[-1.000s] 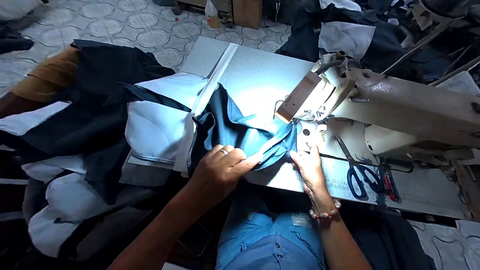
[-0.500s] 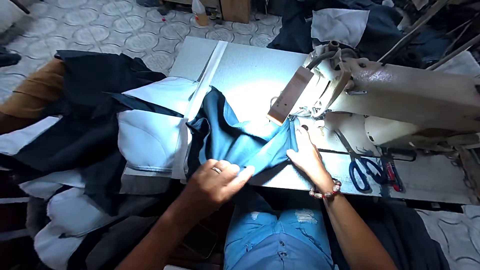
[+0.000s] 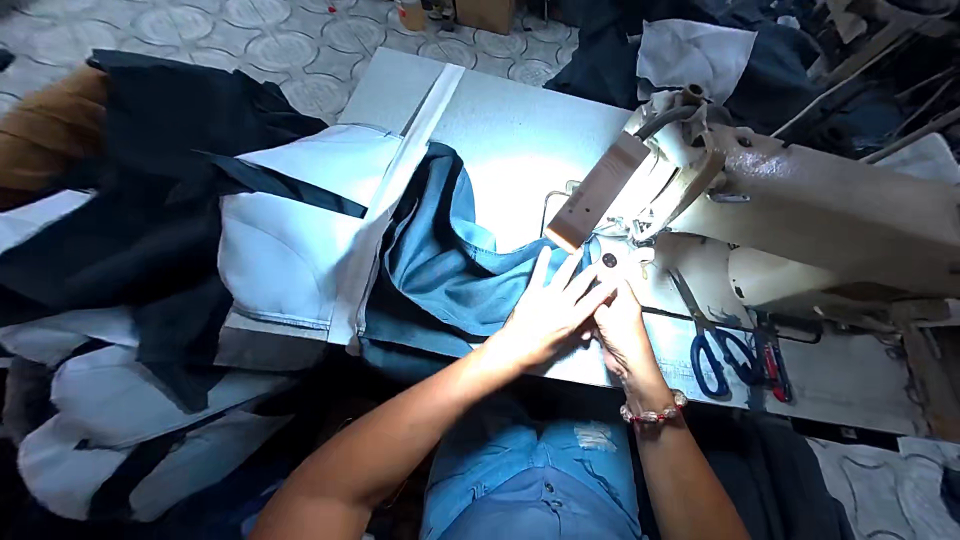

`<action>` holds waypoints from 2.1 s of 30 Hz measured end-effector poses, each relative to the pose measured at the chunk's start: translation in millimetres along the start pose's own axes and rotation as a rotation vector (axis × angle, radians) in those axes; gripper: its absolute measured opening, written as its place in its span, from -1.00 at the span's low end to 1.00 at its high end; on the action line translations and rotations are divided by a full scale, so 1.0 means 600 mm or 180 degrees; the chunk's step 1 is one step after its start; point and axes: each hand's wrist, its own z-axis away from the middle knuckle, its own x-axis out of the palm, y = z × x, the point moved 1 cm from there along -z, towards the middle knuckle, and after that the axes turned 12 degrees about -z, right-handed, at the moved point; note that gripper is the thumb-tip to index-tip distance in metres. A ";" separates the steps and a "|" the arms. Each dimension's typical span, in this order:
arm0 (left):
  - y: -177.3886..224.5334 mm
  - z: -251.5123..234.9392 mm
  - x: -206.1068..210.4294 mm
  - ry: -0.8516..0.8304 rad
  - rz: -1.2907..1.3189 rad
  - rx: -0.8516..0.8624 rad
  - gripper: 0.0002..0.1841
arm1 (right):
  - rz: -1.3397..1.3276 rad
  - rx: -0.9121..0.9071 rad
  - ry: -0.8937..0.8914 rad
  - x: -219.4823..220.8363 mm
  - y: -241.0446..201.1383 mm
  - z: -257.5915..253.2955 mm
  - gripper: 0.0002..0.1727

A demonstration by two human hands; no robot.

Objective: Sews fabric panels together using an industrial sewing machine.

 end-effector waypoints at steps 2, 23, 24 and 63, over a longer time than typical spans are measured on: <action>-0.022 -0.024 0.028 0.0283 -0.0002 -0.0015 -0.48 | -0.0759 0.0242 0.0112 0.008 -0.004 0.005 -0.55; -0.045 -0.023 0.013 -0.0945 0.0190 -0.0669 -0.50 | 0.2124 -0.1030 0.0191 -0.020 0.025 0.015 -0.56; -0.041 -0.032 0.015 -0.1040 0.0105 -0.0742 -0.51 | 0.2099 -0.1057 0.0199 -0.020 0.028 0.014 -0.57; -0.078 0.017 0.020 -0.1044 0.0683 -0.0127 -0.55 | 0.2974 -0.1100 -0.0373 0.009 0.017 0.006 -0.56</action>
